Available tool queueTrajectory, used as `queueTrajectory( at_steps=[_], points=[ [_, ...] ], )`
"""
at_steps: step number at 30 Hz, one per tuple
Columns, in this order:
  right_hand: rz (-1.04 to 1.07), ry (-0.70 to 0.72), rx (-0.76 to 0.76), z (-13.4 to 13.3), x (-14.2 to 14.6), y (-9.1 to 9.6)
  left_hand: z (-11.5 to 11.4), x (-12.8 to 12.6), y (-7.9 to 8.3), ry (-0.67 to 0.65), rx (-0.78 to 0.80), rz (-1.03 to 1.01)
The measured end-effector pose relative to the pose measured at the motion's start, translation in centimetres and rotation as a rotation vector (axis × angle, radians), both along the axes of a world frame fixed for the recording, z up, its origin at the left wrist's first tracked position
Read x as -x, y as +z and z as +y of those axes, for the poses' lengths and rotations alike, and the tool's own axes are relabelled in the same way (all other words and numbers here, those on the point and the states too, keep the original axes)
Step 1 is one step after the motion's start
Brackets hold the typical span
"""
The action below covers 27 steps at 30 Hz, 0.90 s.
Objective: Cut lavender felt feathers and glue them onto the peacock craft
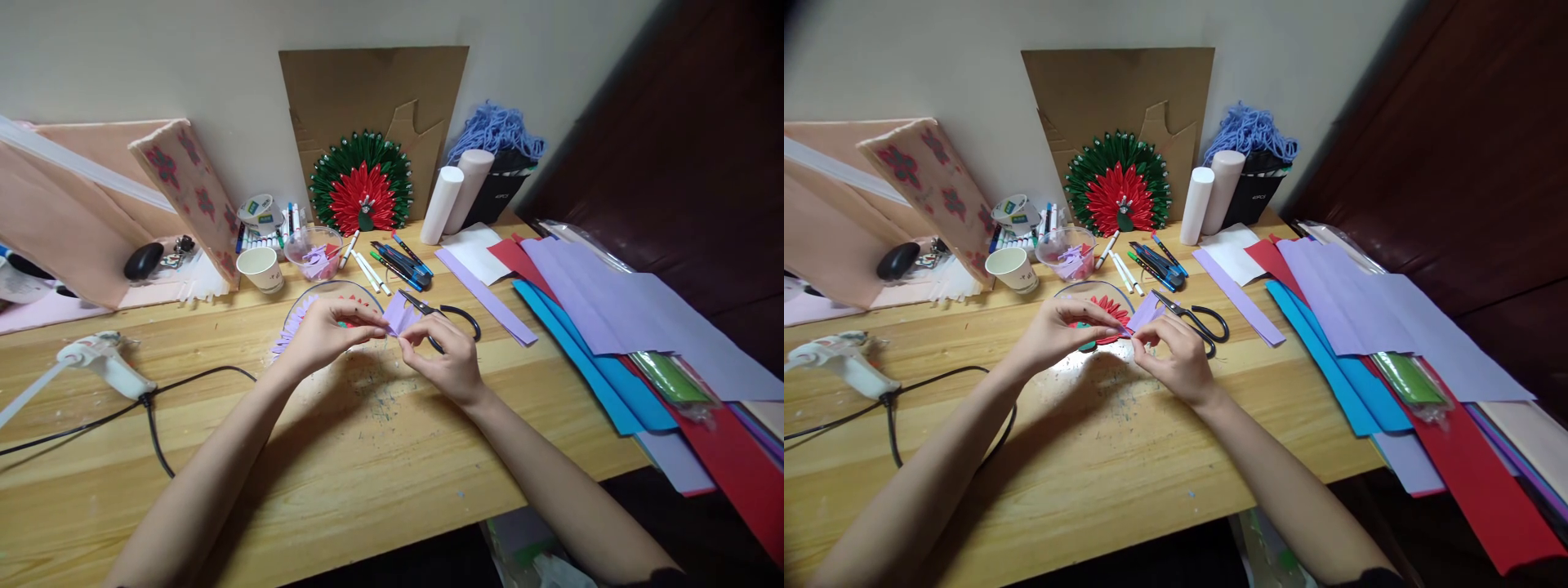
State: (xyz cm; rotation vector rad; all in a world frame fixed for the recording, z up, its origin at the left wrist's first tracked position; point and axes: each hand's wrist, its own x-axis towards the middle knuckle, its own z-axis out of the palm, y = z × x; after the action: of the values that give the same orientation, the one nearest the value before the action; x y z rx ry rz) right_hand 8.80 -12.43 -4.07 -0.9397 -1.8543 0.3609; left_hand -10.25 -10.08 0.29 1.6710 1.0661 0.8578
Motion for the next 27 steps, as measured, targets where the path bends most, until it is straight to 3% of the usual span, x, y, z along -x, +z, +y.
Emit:
queueTrajectory(
  at_steps=[18,27],
  points=[
    [-0.051,0.018,-0.067,0.03,0.07,-0.22,-0.22,0.20,0.13,-0.066,-0.375,0.285],
    [-0.036,0.020,-0.069,-0.02,0.05,-0.19,-0.08,0.65,0.78,-0.048,-0.444,0.378]
  ],
)
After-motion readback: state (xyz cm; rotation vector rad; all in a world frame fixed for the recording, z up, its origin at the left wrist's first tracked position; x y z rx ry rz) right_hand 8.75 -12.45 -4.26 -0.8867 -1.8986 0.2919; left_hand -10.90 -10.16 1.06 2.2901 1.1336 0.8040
